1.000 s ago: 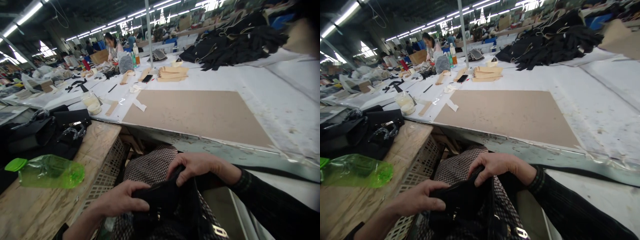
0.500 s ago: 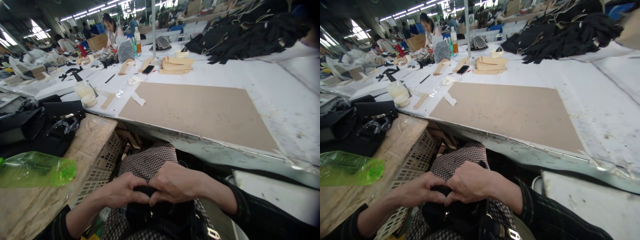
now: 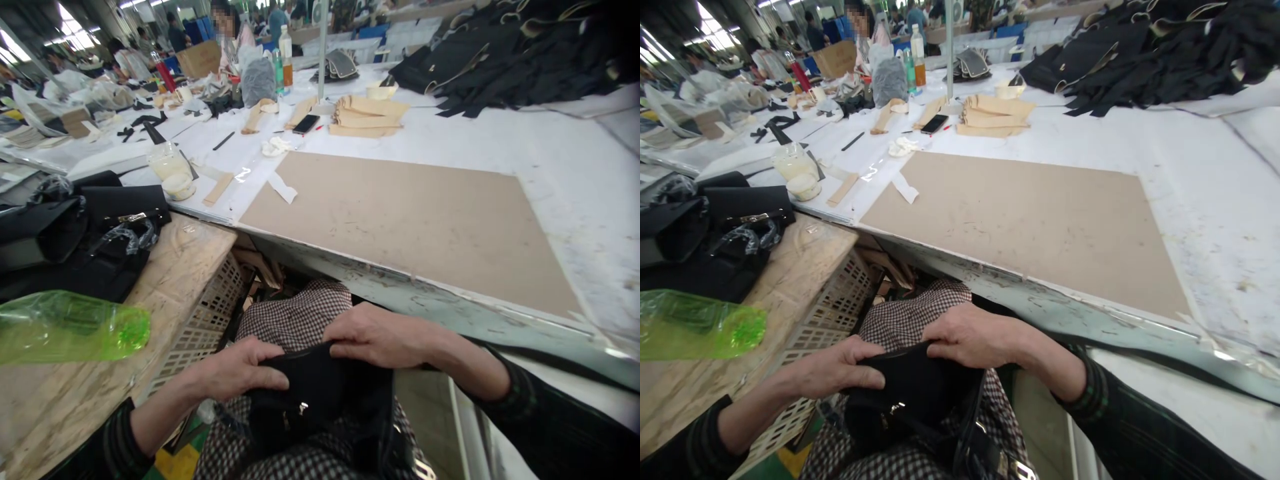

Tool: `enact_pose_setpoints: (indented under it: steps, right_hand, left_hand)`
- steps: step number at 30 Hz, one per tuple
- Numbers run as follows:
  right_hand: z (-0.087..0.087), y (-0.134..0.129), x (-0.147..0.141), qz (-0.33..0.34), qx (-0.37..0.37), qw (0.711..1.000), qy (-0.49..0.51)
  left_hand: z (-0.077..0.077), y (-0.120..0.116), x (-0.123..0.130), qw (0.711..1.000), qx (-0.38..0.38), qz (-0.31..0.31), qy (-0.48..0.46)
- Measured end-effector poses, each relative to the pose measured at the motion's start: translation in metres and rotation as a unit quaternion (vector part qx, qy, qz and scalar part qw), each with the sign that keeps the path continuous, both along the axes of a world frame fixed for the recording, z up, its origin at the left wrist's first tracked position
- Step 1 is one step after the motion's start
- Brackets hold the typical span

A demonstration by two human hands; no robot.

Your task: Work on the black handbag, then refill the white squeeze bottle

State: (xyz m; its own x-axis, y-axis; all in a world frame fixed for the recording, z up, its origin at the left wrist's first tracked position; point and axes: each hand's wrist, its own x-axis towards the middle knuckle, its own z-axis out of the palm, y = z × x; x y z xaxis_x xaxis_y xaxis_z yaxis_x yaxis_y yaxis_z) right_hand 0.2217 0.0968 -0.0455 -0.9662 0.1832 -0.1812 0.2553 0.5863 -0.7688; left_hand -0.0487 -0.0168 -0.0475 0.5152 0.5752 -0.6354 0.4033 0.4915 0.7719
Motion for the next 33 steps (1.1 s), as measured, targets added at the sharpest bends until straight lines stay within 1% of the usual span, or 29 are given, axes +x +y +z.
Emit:
enact_pose_setpoints:
  steps: [2,4,7,10,11,14,16,17,19,22,25,28,31,33]
  right_hand:
    - [-0.003,0.001,0.003,-0.027,-0.014,1.0,-0.001]
    - [-0.006,0.0,0.003,-0.048,-0.016,0.999,-0.003]
    - [-0.008,-0.004,-0.003,-0.079,-0.005,0.997,-0.007]
    - [-0.008,-0.006,-0.01,-0.081,-0.019,0.996,0.003]
    - [-0.008,-0.006,-0.012,-0.076,-0.023,0.997,0.008]
    - [-0.009,-0.007,-0.016,-0.064,-0.018,0.998,0.018]
    - [-0.01,-0.008,-0.017,-0.066,-0.002,0.998,0.018]
    - [-0.011,-0.009,-0.018,-0.068,0.006,0.997,0.017]
    - [-0.013,-0.011,-0.018,-0.072,0.019,0.997,0.018]
    - [-0.014,-0.014,-0.019,-0.077,0.03,0.996,0.022]
    - [-0.013,-0.016,-0.017,-0.083,0.042,0.995,0.028]
    - [-0.012,-0.018,-0.016,-0.086,0.051,0.994,0.033]
    - [-0.012,-0.019,-0.014,-0.086,0.06,0.994,0.036]
    - [-0.011,-0.02,-0.014,-0.086,0.065,0.993,0.038]
  left_hand:
    - [-0.004,-0.003,-0.002,0.999,0.03,0.023,0.017]
    - [-0.007,-0.01,-0.005,0.994,0.084,0.046,0.059]
    - [-0.008,-0.026,-0.007,0.965,0.2,0.084,0.144]
    - [-0.006,-0.044,-0.004,0.919,0.323,0.122,0.192]
    - [-0.006,-0.049,0.0,0.899,0.369,0.13,0.196]
    - [-0.008,-0.057,0.013,0.827,0.508,0.139,0.194]
    - [-0.01,-0.058,0.022,0.794,0.556,0.146,0.196]
    - [-0.011,-0.058,0.026,0.787,0.564,0.152,0.202]
    - [-0.013,-0.057,0.03,0.782,0.563,0.163,0.215]
    - [-0.015,-0.057,0.03,0.791,0.544,0.163,0.228]
    - [-0.013,-0.057,0.029,0.807,0.522,0.144,0.238]
    - [-0.009,-0.056,0.03,0.816,0.505,0.117,0.254]
    - [-0.006,-0.054,0.032,0.817,0.503,0.093,0.265]
    - [-0.006,-0.053,0.034,0.808,0.517,0.082,0.27]
